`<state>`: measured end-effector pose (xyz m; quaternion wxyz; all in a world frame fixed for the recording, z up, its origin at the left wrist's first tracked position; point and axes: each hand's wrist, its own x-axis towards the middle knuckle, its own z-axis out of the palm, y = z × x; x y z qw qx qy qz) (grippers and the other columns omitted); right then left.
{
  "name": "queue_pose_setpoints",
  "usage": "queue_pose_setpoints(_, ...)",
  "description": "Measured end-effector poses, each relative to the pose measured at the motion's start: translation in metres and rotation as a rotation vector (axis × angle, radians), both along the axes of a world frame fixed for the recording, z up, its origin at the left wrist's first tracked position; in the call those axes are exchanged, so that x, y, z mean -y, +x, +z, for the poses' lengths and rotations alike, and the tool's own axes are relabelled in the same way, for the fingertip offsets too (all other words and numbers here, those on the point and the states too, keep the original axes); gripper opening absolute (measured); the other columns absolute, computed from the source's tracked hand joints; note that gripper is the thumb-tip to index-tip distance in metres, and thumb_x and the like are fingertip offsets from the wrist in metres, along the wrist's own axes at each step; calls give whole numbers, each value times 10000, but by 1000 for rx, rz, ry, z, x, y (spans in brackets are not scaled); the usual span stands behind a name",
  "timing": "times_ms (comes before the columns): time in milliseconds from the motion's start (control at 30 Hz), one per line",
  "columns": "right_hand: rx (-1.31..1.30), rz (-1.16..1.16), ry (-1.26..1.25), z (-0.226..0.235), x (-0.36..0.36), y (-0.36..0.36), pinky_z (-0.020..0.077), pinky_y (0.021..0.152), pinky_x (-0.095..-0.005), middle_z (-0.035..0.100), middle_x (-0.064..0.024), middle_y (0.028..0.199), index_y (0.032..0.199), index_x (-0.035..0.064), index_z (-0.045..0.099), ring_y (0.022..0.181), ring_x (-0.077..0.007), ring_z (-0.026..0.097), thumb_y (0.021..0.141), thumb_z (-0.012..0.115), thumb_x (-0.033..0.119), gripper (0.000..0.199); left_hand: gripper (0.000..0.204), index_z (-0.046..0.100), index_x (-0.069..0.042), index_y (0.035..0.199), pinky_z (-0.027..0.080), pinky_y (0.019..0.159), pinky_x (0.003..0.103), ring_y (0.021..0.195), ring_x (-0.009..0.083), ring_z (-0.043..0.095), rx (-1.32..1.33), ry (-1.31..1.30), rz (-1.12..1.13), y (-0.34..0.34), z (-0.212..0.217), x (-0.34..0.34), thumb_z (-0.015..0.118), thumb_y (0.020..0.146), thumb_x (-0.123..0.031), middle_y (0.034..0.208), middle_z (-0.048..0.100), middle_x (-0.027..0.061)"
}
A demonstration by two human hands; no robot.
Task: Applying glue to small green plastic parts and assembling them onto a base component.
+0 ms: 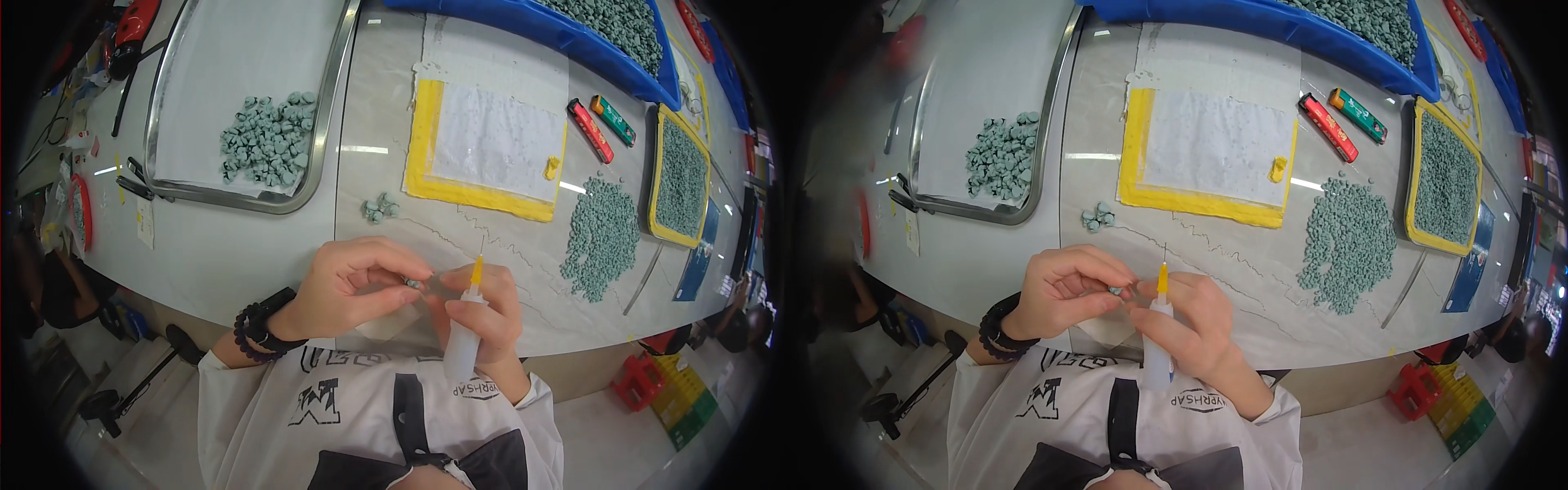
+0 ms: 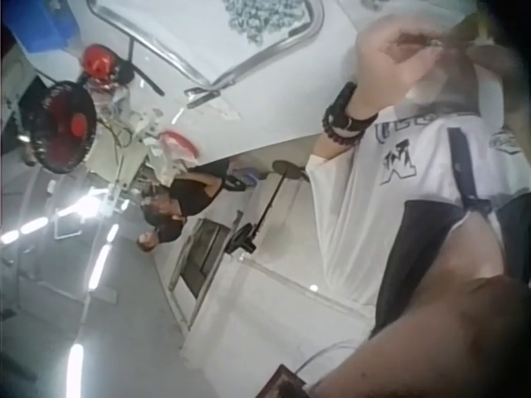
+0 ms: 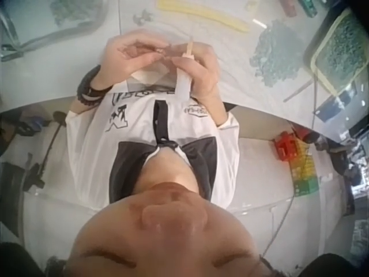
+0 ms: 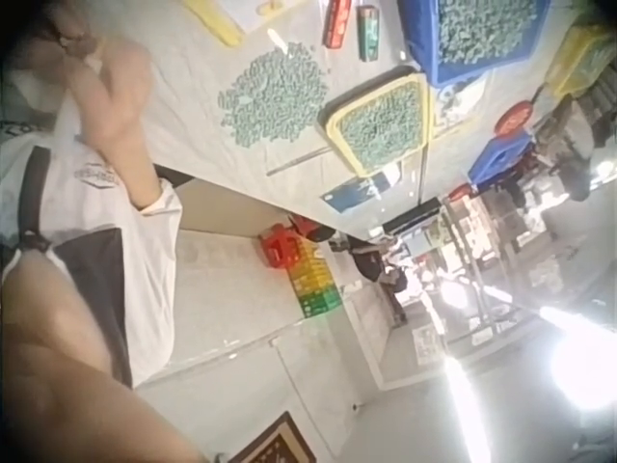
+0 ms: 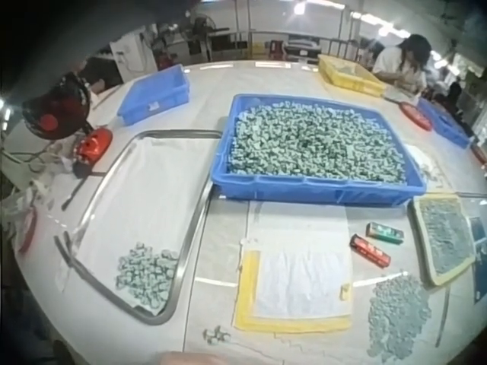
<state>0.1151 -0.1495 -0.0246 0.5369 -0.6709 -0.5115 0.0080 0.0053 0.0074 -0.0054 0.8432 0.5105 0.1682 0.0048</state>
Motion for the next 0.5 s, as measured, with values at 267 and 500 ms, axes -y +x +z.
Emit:
queue_pose_setpoints(267,-194,179,176,18,14,0,461,560,-333,582,-154,874,1028,97,432,688,-250,585,819,660,409,440,251,582,58,1091,521,814,264,899,160,622,17,-180,-49,0,6,-9,514,853,99,1035,582,104)
queue_pose_setpoints(500,-345,227,206,15,9,2,491,528,-366,599,-194,761,1012,21,451,678,-328,614,863,447,604,602,194,579,73,1052,534,730,278,836,192,641,-175,-297,-108,-1,12,-9,510,874,37,1027,571,144)
